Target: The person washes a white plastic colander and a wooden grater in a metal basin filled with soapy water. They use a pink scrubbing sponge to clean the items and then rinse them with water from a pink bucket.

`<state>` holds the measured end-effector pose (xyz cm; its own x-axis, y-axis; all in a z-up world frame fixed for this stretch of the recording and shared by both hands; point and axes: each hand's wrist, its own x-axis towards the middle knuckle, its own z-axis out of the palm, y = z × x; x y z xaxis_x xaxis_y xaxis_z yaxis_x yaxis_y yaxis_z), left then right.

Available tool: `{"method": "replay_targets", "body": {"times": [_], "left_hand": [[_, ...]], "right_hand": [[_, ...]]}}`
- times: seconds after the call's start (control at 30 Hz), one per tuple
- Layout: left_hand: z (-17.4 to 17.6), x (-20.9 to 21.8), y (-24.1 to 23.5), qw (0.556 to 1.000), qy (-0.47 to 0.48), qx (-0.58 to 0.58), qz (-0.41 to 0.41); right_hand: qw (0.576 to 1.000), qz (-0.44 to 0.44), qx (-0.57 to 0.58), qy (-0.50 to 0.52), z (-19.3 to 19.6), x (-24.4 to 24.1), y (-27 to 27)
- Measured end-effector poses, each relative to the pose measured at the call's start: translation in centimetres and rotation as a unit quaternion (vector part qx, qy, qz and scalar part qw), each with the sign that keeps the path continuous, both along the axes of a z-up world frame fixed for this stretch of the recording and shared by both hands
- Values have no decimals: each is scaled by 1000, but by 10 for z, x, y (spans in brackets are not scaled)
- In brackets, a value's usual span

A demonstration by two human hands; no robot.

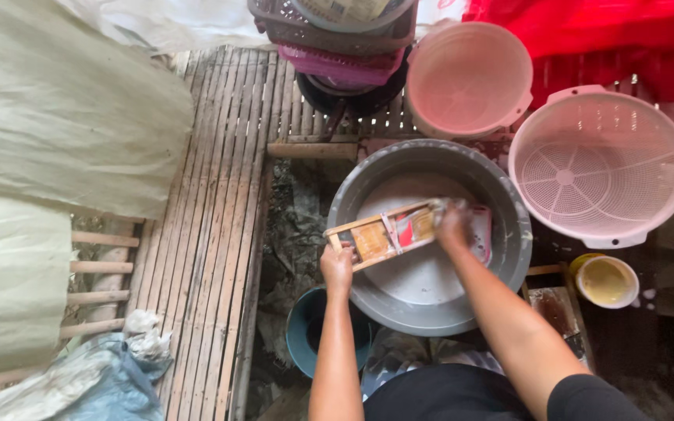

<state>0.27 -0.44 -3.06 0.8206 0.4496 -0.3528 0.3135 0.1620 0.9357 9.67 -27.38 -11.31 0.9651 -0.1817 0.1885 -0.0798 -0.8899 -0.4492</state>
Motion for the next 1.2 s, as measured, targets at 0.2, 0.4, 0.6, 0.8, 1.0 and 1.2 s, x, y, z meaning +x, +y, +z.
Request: {"method": "replay_targets", "body": {"times": [0.2,0.4,0.6,0.8,1.0,1.2], "left_hand": [[1,-1,0,999,-22,-33,10],[0,-3,3,1000,-12,-15,-15],[1,-7,2,998,-11,50,-21],[3,0,-2,1000,-7,-15,16],[7,-3,-6,999,2,-9,44],[0,1,3,1000,4,-20,6]], "right_hand": [[984,-28,143,105,-11,1,8],[973,168,154,-28,-17,-23,16],[989,16,147,25,-13,-2,11],[967,145,210,2,-15,-27,51],[959,276,42,46,14,-30,19],[970,239,-35,38,68,-8,30]]}}
